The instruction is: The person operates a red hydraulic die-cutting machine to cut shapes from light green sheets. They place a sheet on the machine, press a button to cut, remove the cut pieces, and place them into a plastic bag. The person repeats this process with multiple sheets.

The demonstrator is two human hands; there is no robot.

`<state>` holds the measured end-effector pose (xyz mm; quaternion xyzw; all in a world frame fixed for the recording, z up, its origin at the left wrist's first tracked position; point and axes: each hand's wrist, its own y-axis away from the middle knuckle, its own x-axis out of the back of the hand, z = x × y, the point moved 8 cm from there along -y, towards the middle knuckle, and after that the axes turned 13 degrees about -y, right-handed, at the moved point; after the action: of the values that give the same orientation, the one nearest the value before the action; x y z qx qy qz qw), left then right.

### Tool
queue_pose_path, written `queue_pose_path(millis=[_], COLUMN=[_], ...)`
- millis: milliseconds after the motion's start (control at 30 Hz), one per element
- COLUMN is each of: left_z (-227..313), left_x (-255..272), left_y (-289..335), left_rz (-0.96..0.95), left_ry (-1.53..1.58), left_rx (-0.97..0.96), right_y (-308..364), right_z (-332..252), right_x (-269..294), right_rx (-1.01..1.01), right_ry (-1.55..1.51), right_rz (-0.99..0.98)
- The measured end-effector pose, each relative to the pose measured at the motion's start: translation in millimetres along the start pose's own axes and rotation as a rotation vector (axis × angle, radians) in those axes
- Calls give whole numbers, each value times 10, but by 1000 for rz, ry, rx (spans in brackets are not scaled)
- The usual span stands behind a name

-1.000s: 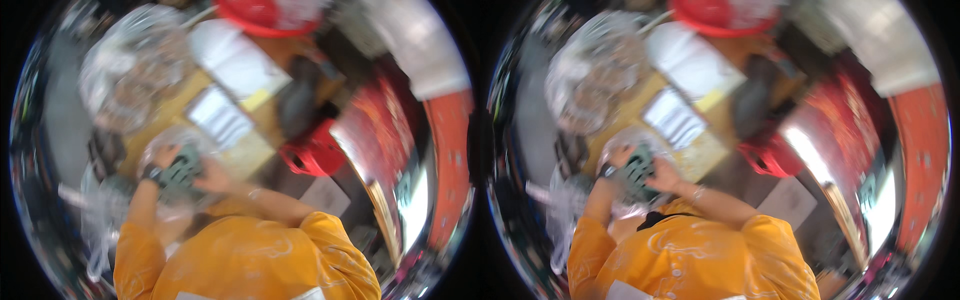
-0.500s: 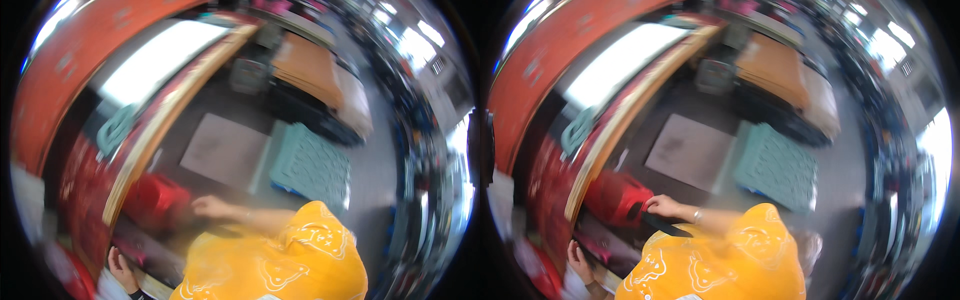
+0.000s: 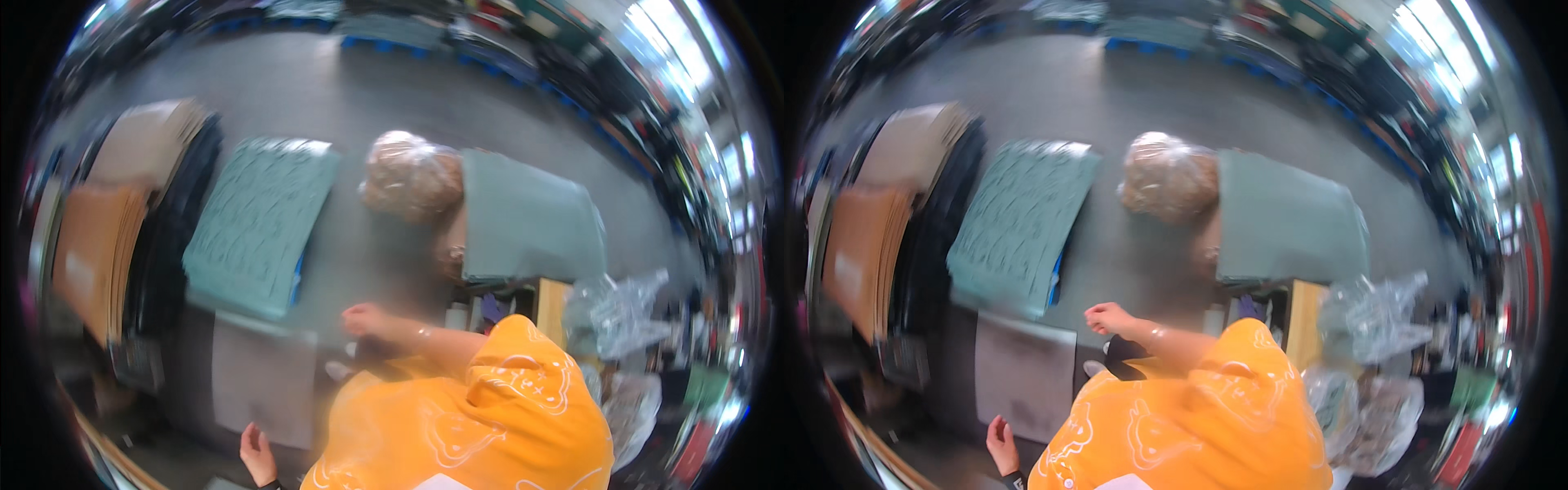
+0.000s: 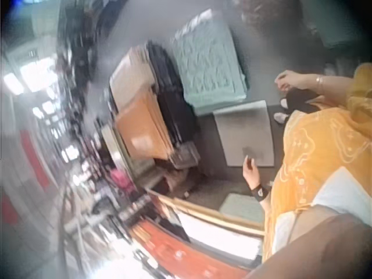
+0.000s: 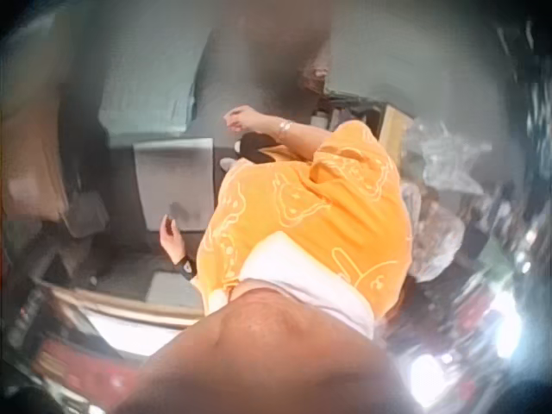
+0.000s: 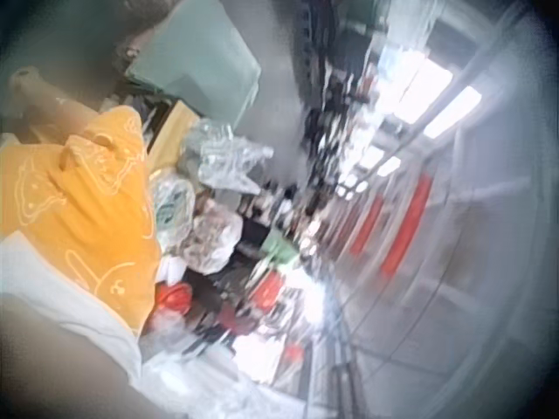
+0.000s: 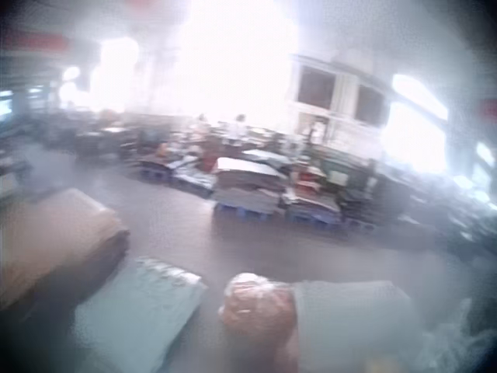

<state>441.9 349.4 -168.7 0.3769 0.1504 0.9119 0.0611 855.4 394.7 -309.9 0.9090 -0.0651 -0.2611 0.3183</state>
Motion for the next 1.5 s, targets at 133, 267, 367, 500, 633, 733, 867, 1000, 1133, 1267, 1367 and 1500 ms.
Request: queue_pose_path(millis=[133, 267, 367, 500, 633, 733, 867, 1000, 1133, 1267, 1367, 1500], left_z=[781, 2119, 3082, 4421, 5857, 6793, 7687, 7988, 8100, 8148, 8061, 8055], left_x=[6, -890, -2063, -3739, -5556, -6982, -8909, -10923, -12490, -13167, -13288, -13345], left_y=[-1067, -1653, -1737, -1704, -1590, -1203, -675, 235, 1088, 1433, 1385, 1345], left_rz=[-67, -270, -554, -830, -943, -1052, -1083, -1098, -1020, -796, -758, -769], left_ry=[-155, 7, 45, -74, -426, -672, -720, -729, -807, -753, -768, -807], left_rx=[-219, -425, -510, -650, -938, -1392, -1734, -1923, -1900, -1984, -2030, -2026], right_y=[417, 1019, 1683, 2589, 3394, 3967, 4444, 4768, 4945, 5150, 5194, 5492], right_z=[-324, -931, -1635, -2228, -2090, -1995, -1907, -1604, -1178, -569, -357, -398], right_x=[1423, 2892, 4223, 5918, 7177, 7839, 8396, 8893, 9627, 10622, 11126, 11467], right_rx=[222, 386, 592, 735, 549, 512, 434, 149, -120, -315, -469, -595], right_ry=[-142, -513, -450, -367, -461, -435, -247, -201, -134, -34, 203, 169], right_rz=[298, 573, 901, 1161, 1360, 1536, 1690, 1797, 1846, 2036, 2123, 2015])
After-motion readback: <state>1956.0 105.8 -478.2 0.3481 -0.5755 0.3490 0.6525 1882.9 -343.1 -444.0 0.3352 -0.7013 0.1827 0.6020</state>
